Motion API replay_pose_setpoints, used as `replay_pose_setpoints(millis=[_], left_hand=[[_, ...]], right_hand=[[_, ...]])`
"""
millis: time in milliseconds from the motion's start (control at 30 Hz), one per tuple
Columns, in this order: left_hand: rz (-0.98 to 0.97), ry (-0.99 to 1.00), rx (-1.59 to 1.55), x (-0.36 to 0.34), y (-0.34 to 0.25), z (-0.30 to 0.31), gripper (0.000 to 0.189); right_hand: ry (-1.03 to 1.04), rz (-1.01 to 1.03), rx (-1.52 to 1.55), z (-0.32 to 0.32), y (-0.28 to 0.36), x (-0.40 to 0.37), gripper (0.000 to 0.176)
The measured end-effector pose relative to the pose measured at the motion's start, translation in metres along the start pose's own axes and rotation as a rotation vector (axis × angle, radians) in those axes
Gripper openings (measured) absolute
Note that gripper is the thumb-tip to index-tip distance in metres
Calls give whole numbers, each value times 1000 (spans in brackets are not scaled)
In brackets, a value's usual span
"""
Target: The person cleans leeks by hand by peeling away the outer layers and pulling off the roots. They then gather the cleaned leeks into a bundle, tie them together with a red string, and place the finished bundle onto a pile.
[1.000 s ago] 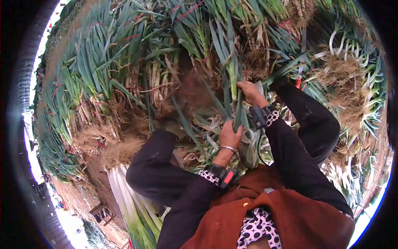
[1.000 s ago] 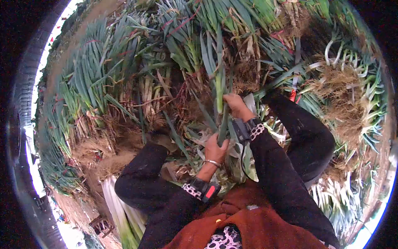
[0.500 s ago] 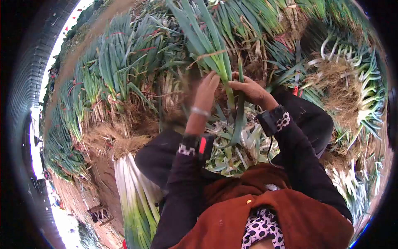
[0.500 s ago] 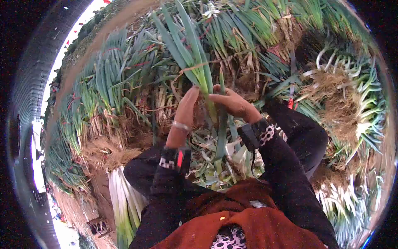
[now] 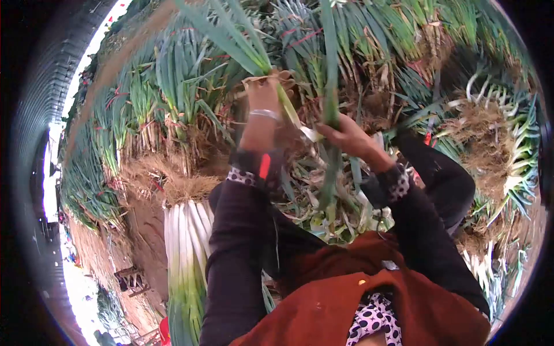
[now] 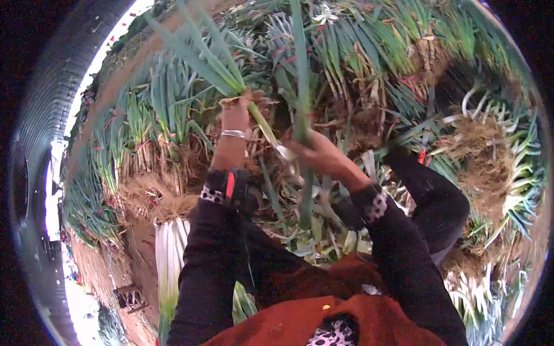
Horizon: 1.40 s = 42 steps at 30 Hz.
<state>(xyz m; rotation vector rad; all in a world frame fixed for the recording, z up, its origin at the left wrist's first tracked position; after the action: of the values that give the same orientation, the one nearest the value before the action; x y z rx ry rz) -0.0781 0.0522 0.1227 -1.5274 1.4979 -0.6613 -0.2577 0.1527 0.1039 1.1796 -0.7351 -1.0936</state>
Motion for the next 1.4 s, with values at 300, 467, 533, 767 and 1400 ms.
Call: replay_pose_setpoints(millis=[300,467,533,767,1400], left_hand=[[-12,175,-176,7,-25,33,30],[-368,450,279,6,4,31,31],[46,453,17,-25,-17,12,36],[0,403,168,-26,-21,13,28],[-50,-22,-252,-6,-9,10,13]], right_hand=[[-279,-287,-705,23,-97,-25,49],[-458,240,-307,-33,27,24,39],[-459,174,-271,-34,30,37,35],[-452,15,-70,-35,14,36,24],[-337,-125,393,-35,12,21,18]])
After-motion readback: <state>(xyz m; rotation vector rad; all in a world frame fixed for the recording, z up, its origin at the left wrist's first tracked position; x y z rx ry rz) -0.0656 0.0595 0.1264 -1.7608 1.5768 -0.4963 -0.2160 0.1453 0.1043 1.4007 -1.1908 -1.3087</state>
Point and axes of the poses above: each hand's wrist, its own x-axis towards the middle knuckle, its own z-axis out of the back of the hand, y = z × x, the point moved 2 cm from there along x, towards the middle knuckle, and after that the axes turned 7 degrees about -x, right-handed, at the moved point
